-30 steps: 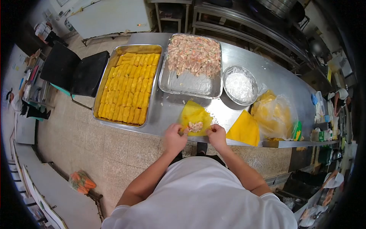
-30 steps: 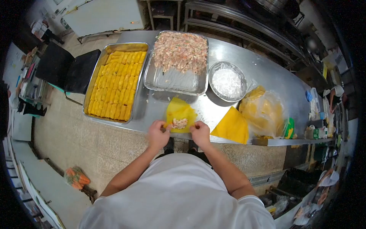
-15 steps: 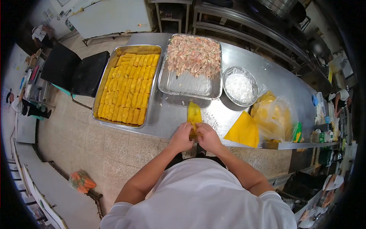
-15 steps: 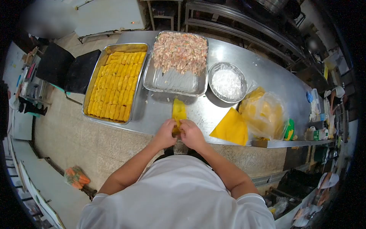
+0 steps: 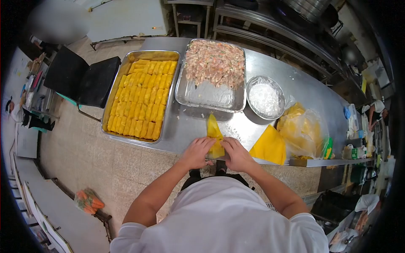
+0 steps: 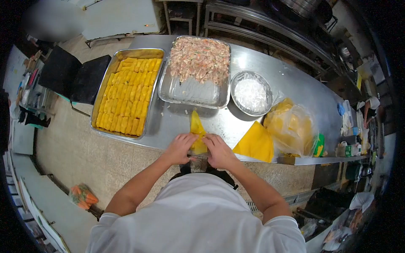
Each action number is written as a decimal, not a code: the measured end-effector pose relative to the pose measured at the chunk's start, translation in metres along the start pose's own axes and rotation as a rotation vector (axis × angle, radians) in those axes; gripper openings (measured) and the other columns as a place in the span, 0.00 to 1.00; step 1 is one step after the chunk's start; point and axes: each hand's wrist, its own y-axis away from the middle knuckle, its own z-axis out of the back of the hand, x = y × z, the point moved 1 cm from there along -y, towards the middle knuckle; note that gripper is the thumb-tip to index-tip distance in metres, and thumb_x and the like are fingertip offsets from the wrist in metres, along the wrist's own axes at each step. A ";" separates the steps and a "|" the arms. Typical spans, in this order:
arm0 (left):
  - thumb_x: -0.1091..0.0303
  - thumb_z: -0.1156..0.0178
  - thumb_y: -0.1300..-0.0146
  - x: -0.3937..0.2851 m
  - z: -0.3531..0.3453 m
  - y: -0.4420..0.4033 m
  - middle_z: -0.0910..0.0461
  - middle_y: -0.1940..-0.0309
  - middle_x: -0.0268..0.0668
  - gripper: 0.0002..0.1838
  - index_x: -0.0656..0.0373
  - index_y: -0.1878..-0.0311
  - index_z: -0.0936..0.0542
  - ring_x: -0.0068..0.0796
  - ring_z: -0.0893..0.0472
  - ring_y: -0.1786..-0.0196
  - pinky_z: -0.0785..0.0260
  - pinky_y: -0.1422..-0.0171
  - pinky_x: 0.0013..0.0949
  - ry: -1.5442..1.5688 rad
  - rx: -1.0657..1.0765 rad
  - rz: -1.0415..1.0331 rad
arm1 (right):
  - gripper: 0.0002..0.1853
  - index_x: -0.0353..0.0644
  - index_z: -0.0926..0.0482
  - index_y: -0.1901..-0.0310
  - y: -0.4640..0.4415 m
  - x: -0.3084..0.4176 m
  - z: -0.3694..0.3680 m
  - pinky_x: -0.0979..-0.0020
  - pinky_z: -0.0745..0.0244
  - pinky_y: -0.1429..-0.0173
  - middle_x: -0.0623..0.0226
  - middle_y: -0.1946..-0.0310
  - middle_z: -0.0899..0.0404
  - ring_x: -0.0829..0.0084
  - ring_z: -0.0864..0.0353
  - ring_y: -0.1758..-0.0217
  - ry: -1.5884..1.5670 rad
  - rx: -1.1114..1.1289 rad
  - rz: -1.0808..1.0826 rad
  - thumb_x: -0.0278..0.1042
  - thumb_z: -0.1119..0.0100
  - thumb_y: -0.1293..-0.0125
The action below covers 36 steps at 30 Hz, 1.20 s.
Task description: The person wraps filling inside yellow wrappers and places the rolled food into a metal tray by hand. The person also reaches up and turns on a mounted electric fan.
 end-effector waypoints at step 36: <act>0.69 0.29 0.36 0.009 -0.015 -0.023 0.18 0.46 0.45 0.12 0.59 0.50 0.15 0.52 0.21 0.39 0.26 0.34 0.48 0.173 -0.148 0.128 | 0.13 0.36 0.18 0.52 -0.013 -0.017 -0.049 0.55 0.25 0.41 0.55 0.53 0.20 0.53 0.22 0.47 0.232 -0.178 0.079 0.31 0.34 0.37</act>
